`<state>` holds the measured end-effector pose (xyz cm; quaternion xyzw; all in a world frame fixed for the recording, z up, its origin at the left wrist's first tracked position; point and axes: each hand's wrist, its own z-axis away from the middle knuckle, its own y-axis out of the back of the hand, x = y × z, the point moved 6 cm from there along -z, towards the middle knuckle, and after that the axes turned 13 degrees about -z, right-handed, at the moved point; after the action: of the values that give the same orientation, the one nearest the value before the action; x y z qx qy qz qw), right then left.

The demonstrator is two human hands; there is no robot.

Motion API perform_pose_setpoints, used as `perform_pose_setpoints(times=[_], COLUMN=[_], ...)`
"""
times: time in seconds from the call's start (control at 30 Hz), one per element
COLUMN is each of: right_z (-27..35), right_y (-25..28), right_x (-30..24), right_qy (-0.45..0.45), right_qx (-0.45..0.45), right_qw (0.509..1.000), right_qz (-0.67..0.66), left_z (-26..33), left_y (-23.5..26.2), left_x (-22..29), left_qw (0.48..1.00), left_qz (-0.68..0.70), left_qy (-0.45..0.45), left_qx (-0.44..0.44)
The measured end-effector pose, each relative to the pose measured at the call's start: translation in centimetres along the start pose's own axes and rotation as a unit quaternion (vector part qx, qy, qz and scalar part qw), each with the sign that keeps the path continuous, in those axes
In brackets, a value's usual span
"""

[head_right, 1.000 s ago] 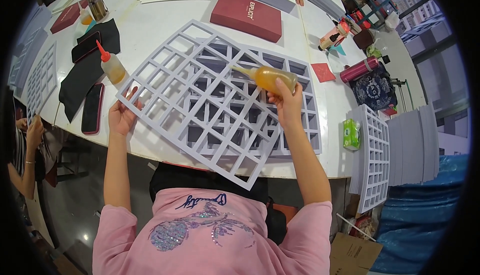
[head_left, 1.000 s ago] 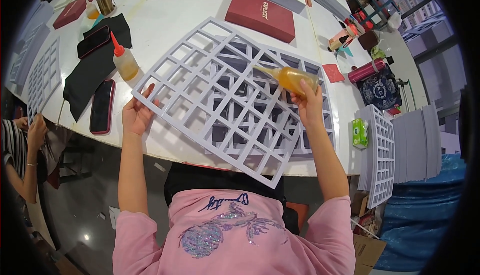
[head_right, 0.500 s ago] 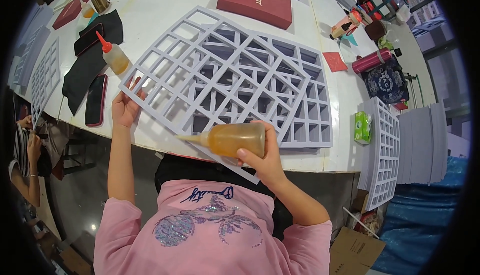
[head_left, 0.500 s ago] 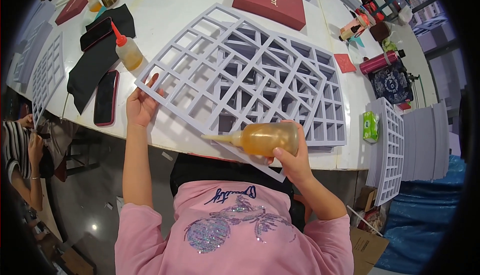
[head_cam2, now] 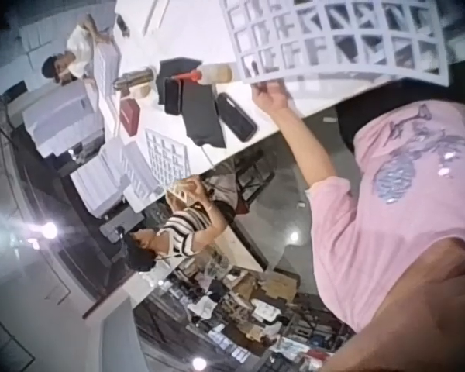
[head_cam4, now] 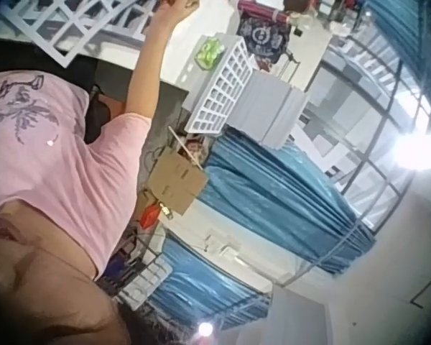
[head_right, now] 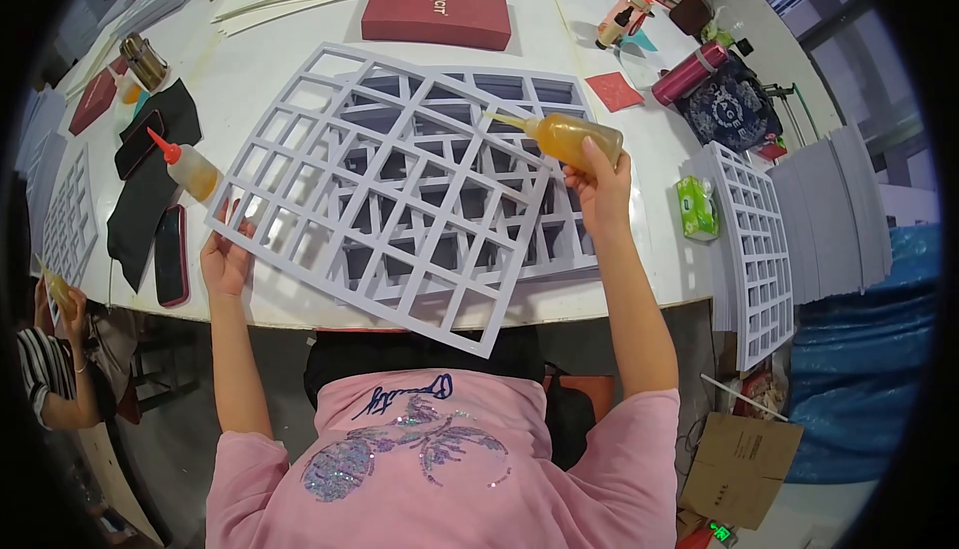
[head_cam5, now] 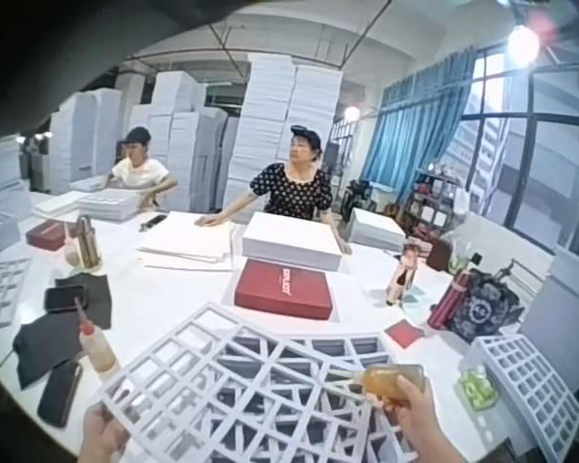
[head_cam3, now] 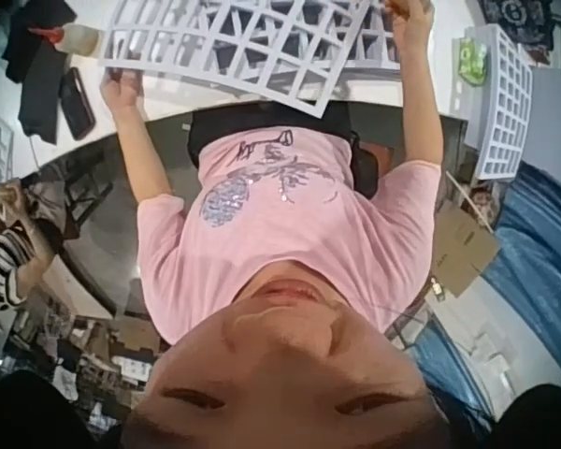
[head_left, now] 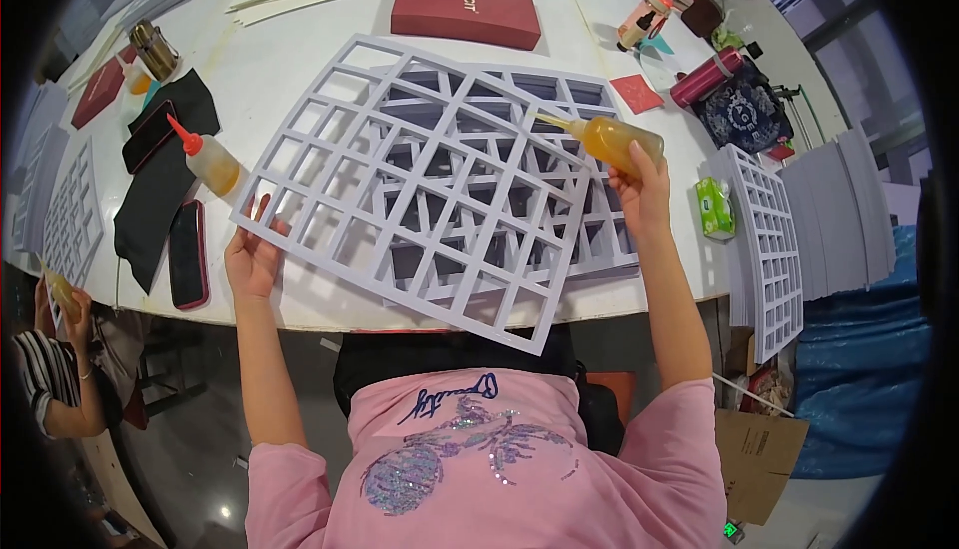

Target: Gluing plastic grid inserts for product packaging at a factory workbench.

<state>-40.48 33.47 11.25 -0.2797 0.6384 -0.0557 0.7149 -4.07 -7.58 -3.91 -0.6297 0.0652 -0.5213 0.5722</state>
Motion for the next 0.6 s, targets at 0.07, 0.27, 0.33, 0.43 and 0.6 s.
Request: perform_pose_setpoints(times=[0.07,0.27,0.33,0.43,0.6], right_z=[-1.4,-2.8,-2.0,0.4,6.7], right_y=[0.9,1.5,1.6,1.4,0.8], right_x=[0.0,0.2,0.0,0.2,0.4], right_qy=[0.009,0.004,0.000,-0.048,-0.091], right_qx=[0.019,0.025,0.024,-0.030,-0.060], right_qw=[1.000,0.999,0.999,0.998,0.993], right_qz=[0.022,0.032,0.032,0.038,0.055], left_z=[0.0,0.0,-0.1,0.0,0.4], left_y=[0.1,0.2,0.1,0.2,-0.4], left_x=[0.0,-0.1,0.0,-0.1,0.1], left_qw=[1.000,1.000,1.000,1.000,1.000], left_qz=[-0.002,-0.001,0.000,0.013,-0.013], left_qy=[0.001,-0.001,-0.003,0.001,-0.002], left_qx=[0.006,-0.007,-0.019,-0.025,0.015])
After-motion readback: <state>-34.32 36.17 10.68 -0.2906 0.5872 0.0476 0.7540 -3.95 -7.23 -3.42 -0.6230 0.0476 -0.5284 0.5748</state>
